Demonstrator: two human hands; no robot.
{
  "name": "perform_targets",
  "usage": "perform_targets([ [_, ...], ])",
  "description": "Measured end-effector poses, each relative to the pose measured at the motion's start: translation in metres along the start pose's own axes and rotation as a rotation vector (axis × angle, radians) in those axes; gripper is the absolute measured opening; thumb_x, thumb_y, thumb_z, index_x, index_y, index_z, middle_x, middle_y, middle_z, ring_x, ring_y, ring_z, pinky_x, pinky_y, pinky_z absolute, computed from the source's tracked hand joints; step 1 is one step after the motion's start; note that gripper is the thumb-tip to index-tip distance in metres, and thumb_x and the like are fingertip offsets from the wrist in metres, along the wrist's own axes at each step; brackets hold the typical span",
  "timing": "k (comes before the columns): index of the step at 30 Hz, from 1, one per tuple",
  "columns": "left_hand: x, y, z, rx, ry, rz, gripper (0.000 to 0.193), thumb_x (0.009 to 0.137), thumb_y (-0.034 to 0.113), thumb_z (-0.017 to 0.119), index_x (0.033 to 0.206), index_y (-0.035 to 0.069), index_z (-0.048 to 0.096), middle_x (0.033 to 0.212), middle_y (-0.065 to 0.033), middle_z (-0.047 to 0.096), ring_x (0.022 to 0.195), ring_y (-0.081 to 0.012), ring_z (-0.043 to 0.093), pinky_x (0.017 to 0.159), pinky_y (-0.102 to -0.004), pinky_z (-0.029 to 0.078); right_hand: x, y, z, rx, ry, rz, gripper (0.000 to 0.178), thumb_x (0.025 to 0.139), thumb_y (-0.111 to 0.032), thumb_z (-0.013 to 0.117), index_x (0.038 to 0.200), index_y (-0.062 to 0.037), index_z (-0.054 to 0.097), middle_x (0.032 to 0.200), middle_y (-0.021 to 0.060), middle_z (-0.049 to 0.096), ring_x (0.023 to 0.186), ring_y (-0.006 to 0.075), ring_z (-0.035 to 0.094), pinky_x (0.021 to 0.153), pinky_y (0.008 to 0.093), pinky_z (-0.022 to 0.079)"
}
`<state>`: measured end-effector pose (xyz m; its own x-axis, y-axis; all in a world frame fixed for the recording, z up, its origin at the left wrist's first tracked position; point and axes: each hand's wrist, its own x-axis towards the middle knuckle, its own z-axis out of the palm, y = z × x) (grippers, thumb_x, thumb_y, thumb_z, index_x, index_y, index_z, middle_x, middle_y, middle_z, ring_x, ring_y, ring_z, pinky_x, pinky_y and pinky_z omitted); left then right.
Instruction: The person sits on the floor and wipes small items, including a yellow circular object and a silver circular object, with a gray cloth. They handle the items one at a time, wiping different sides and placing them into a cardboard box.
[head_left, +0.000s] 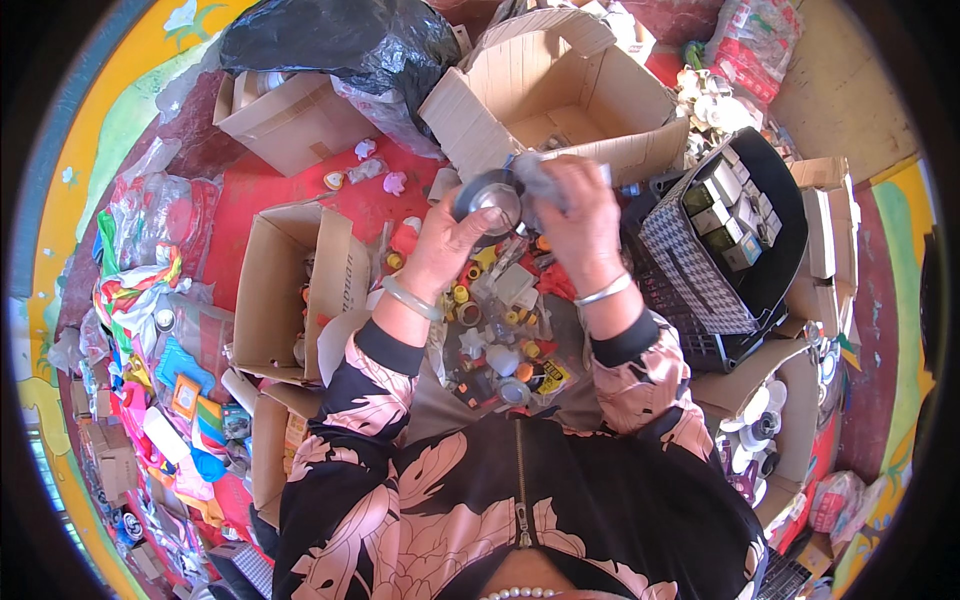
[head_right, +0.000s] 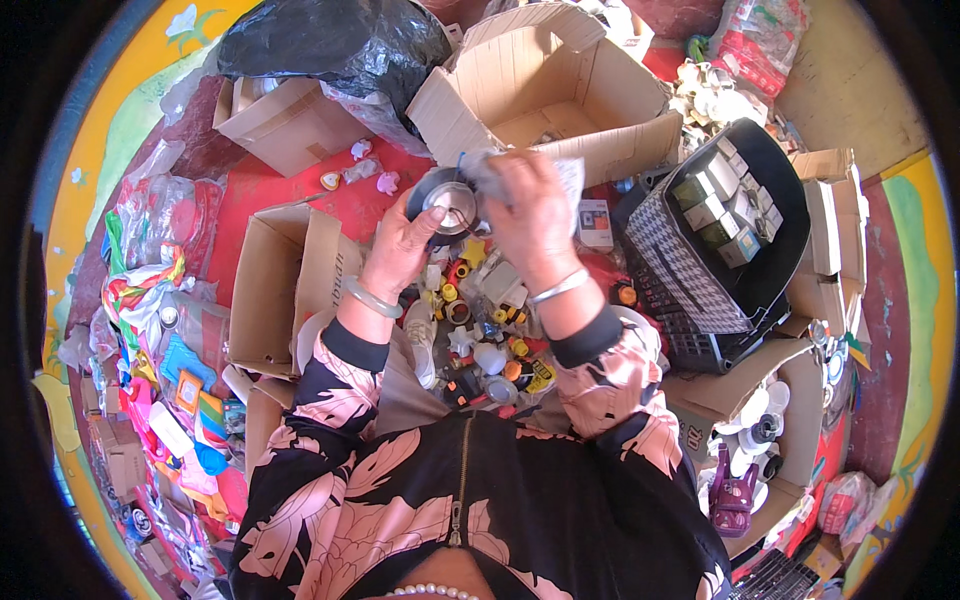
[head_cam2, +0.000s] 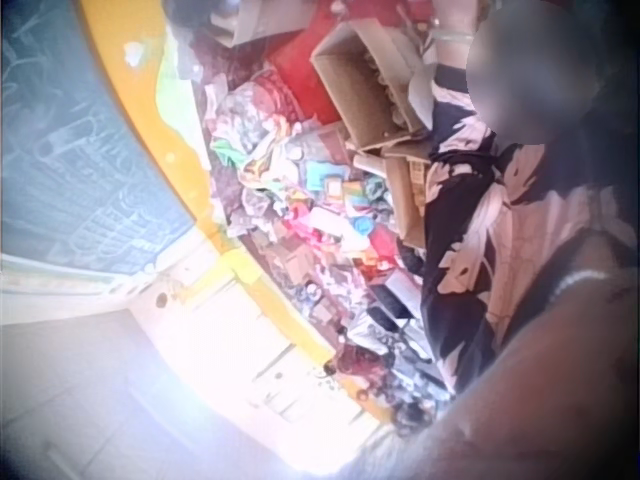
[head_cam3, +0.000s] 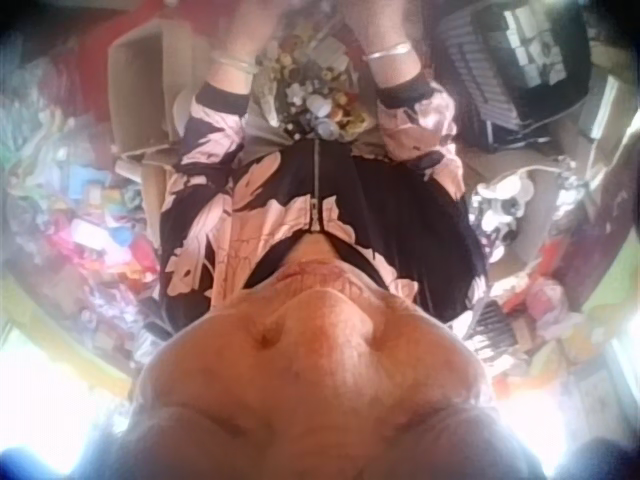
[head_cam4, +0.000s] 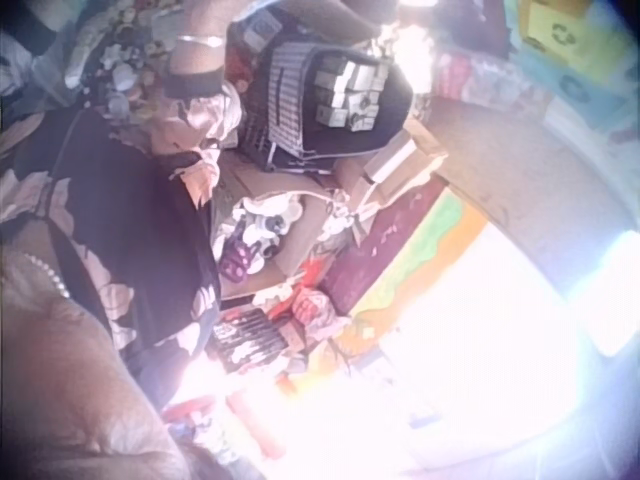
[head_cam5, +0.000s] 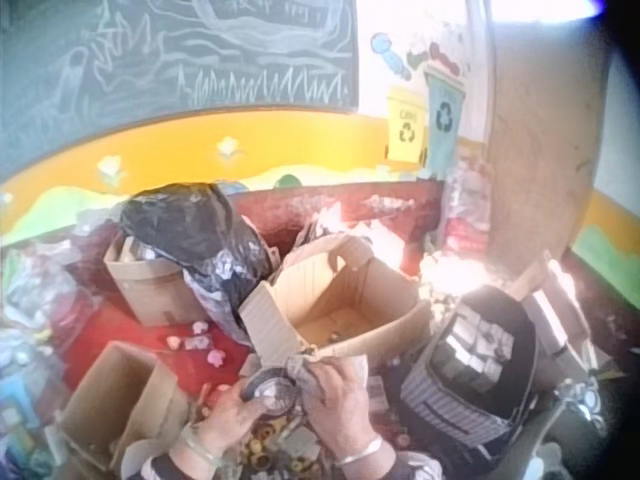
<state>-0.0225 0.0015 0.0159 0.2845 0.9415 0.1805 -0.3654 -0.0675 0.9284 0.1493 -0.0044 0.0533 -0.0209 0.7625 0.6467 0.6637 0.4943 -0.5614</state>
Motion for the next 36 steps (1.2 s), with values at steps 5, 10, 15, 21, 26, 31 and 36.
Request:
perform_targets([
  [5,-0.005,0.008,0.0,0.279,0.023,-0.029,0.042,0.084,0.034,0.063,0.107,0.0,0.055,0.091,-0.0009,0.061,0.082,-0.0071,0.053,0.074,-0.0231,0.046,-0.006,-0.009,0.017,-0.07,-0.12,-0.105,0.039,0.06,0.001,0.06,0.099,-0.0018,0.059,0.098,0.0146,0.056,0.091,0.0329,0.055,0.08,0.0373,0.047],
  [10,-0.002,-0.011,-0.012,0.204,0.087,-0.147,0.04,0.082,0.029,0.066,0.108,-0.001,0.055,0.093,-0.0035,0.061,0.084,-0.008,0.056,0.078,-0.0255,0.047,-0.01,-0.006,0.015,-0.113,-0.212,-0.134,0.033,0.06,0.001,0.06,0.094,-0.0013,0.062,0.088,0.0127,0.057,0.08,0.0326,0.057,0.071,0.037,0.05],
  [15,0.001,0.003,-0.003,-0.237,0.03,-0.291,0.042,0.076,0.013,0.071,0.112,0.001,0.054,0.098,-0.0041,0.061,0.089,-0.0125,0.058,0.081,-0.0281,0.048,0.009,0.047,-0.022,1.035,0.061,0.73,0.009,0.08,-0.005,0.06,0.088,-0.001,0.063,0.081,0.0035,0.064,0.071,0.0119,0.061,0.063,0.0249,0.051],
  [21,0.0,-0.009,-0.002,-0.131,-0.111,-0.299,0.043,0.074,0.002,0.065,0.114,0.0,0.05,0.101,-0.0044,0.058,0.091,-0.0123,0.056,0.084,-0.0277,0.046,0.014,0.066,-0.043,1.406,0.237,0.843,0.03,0.086,-0.011,0.052,0.114,-0.0018,0.049,0.103,0.0116,0.059,0.092,0.0226,0.06,0.082,0.0335,0.049],
  [26,0.003,-0.015,-0.003,0.077,-0.09,-0.311,0.038,0.071,0.003,0.066,0.107,-0.003,0.055,0.095,-0.0046,0.061,0.088,-0.0136,0.057,0.081,-0.0282,0.046,-0.011,0.036,0.006,0.208,-0.371,0.125,0.044,0.077,-0.004,0.054,0.121,-0.0023,0.049,0.1,0.011,0.063,0.09,0.0189,0.061,0.083,0.0329,0.046],
  [31,-0.004,0.0,-0.006,-0.113,-0.174,-0.42,0.038,0.069,0.005,0.068,0.104,-0.002,0.054,0.094,-0.0069,0.062,0.083,-0.013,0.06,0.077,-0.028,0.049,0.002,0.047,-0.018,0.582,-0.703,0.412,0.048,0.073,-0.013,0.068,0.116,0.0014,0.051,0.094,0.0092,0.064,0.085,0.0147,0.059,0.08,0.0295,0.046],
  [36,-0.005,0.004,-0.003,-0.003,-0.321,-0.426,0.042,0.07,0.011,0.07,0.106,-0.002,0.054,0.092,-0.0041,0.061,0.082,-0.0104,0.058,0.076,-0.0264,0.049,-0.02,0.045,-0.008,0.877,-0.663,0.626,0.051,0.076,-0.017,0.07,0.118,0.0018,0.049,0.099,0.0079,0.061,0.091,0.0144,0.056,0.084,0.0277,0.044],
])
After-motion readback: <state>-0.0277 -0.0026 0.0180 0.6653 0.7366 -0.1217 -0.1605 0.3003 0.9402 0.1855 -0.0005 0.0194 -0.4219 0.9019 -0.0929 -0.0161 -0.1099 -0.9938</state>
